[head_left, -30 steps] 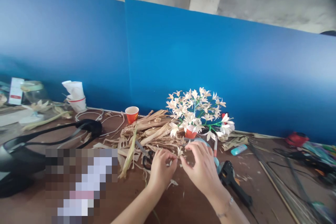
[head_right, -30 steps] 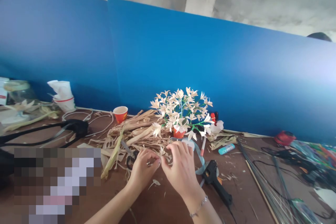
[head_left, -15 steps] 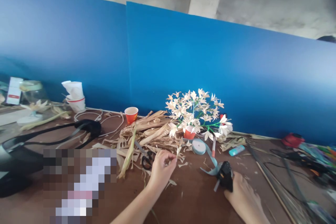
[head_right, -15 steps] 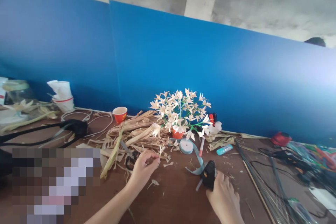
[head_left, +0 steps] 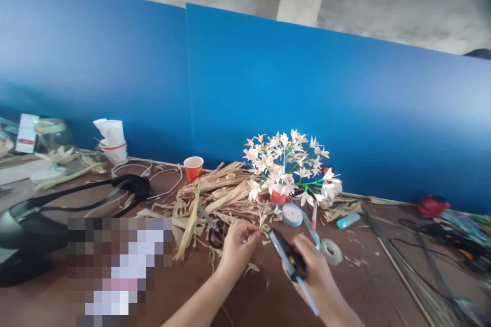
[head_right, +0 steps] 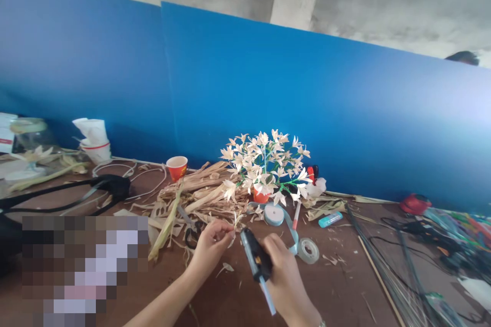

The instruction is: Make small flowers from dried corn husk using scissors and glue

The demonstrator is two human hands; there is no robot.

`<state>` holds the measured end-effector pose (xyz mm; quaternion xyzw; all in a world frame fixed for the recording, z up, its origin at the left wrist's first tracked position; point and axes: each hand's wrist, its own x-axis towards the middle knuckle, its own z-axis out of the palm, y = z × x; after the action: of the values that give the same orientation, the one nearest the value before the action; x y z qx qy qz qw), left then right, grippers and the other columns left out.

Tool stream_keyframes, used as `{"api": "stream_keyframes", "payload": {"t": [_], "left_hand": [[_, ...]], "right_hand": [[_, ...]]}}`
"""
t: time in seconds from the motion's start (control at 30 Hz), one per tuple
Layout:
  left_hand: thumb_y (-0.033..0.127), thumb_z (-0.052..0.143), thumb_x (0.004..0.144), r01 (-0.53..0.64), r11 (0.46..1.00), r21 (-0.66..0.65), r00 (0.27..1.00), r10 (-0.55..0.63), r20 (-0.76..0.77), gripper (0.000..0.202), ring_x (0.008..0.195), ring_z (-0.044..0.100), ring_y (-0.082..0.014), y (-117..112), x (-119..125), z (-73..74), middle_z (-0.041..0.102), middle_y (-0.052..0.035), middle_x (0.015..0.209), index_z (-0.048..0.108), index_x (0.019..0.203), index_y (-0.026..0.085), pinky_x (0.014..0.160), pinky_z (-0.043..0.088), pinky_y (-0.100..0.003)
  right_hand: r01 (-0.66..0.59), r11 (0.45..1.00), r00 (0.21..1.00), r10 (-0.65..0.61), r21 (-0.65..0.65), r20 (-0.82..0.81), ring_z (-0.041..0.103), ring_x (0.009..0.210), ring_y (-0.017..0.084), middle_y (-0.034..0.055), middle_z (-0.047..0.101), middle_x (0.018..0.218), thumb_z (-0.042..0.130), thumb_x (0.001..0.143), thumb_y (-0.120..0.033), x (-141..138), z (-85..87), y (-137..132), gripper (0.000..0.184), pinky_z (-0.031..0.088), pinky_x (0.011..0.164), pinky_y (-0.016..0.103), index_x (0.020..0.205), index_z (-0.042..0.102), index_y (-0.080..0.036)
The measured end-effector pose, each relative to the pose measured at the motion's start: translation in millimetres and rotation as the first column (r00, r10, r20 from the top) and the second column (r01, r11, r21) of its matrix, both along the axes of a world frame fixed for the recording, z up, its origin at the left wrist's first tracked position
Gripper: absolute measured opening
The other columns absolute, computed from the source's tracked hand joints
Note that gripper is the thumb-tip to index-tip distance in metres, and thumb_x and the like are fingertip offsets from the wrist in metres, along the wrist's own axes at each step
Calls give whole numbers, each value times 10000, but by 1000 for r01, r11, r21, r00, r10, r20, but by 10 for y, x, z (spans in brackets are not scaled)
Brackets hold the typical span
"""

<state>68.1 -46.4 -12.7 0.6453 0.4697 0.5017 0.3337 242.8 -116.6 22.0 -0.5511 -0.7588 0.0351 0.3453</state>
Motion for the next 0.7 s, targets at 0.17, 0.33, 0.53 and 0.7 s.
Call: {"api": "stream_keyframes", "payload": {"t": [0.17, 0.33, 0.53, 0.7], "left_hand": [[225, 558, 707, 0, 1000, 11, 1000, 0, 10, 110, 716, 543, -174, 0, -4, 1, 602, -27, 710, 653, 673, 182, 640, 417, -269], [220, 563, 699, 2, 1000, 10, 1000, -2, 14, 104, 718, 541, -178, -5, -4, 10, 598, -31, 716, 655, 676, 177, 644, 417, -275], [225, 562, 707, 5, 1000, -1, 1000, -5, 13, 106, 716, 537, -173, -1, 3, -7, 590, -27, 710, 653, 678, 178, 641, 414, -268], [215, 558, 710, 17, 1000, -1, 1000, -17, 11, 106, 722, 529, -176, -2, 2, -6, 586, -31, 705, 647, 677, 167, 654, 409, -276]], "right_hand": [[-49, 999, 998, 48, -16, -34, 505, 604, 128, 3, 467, 742, 431, 686, -45, -165, 35, 51, 177, 410, 567, 221, 764, 436, -204], [-16, 1000, 1000, 16, -14, -10, 499, 622, 137, -2, 451, 730, 421, 647, -16, -154, 43, 60, 218, 409, 581, 230, 733, 386, -213], [7, 1000, 1000, -7, 1, 2, 486, 615, 134, -5, 440, 725, 418, 631, -11, -142, -42, 93, 226, 393, 576, 228, 725, 378, -213], [1, 999, 1000, 0, 38, -26, 471, 607, 133, -10, 431, 713, 431, 634, -33, -119, -125, 127, 204, 377, 570, 223, 721, 385, -211]]}}
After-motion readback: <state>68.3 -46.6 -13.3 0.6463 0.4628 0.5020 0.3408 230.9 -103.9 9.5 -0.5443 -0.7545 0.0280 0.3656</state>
